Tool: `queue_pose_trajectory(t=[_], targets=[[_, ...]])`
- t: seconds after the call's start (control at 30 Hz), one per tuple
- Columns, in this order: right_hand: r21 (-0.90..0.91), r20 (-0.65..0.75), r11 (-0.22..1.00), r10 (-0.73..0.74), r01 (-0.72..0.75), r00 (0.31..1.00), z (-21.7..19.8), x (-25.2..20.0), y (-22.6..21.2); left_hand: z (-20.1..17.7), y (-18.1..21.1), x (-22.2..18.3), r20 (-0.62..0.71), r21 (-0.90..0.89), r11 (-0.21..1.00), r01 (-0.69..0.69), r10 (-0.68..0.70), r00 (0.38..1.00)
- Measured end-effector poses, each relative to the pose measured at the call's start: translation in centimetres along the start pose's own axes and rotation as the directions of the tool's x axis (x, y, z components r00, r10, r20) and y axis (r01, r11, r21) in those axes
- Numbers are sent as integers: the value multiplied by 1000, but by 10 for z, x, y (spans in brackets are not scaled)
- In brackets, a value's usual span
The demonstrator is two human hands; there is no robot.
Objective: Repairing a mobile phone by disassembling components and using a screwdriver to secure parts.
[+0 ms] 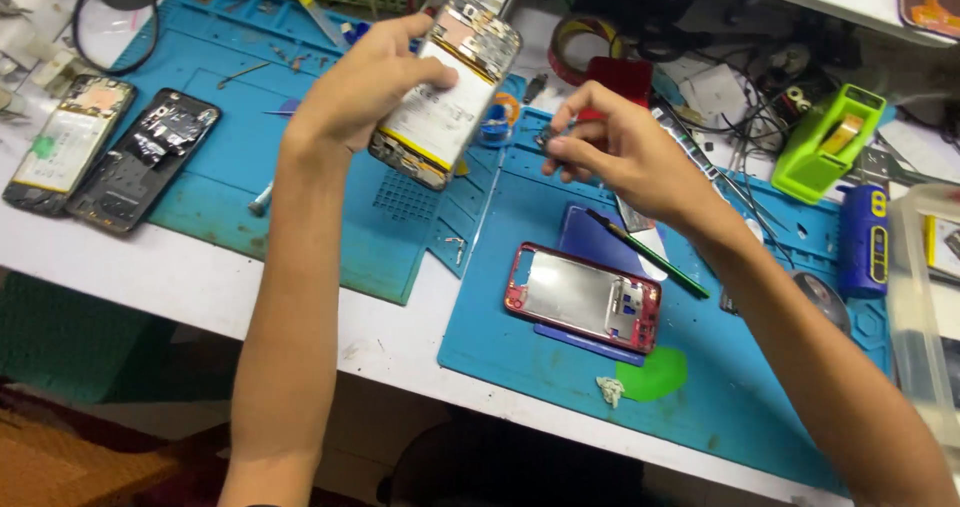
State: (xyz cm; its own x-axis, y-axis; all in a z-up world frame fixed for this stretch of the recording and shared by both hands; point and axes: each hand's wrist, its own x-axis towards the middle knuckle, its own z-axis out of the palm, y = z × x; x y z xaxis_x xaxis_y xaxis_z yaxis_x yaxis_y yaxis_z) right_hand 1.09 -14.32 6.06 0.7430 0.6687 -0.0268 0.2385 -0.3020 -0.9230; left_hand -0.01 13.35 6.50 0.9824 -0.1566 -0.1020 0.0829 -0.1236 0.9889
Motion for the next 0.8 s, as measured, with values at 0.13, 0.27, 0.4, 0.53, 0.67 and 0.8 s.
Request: queue_pose_trajectory(t=[0.13,0.27,0.4,0.53,0.67,0.8], targets=[[-185,-262,978,41,-92,964,-26,-65,4,63,-16,20,111,-182,982,44,-24,994],[-141,-521,988,-128,62,844,-40,-102,50,120,-45,25,114,-547,837,-22,101,988],[-449,-603,878,-434,164,670,-34,-117,78,153,-59,11,130,-641,766,54,38,991],[-638,-515,751,-581,171,631,-13,-130,79,172,-72,14,70,-706,706,60,-15,997],[-693,-469,681,-676,237,569,6,-128,64,171,-68,12,119,-738,674,30,86,989],[-694,-396,645,-713,319,579,22,-125,64,177,-81,13,152,-774,630,63,88,984]])
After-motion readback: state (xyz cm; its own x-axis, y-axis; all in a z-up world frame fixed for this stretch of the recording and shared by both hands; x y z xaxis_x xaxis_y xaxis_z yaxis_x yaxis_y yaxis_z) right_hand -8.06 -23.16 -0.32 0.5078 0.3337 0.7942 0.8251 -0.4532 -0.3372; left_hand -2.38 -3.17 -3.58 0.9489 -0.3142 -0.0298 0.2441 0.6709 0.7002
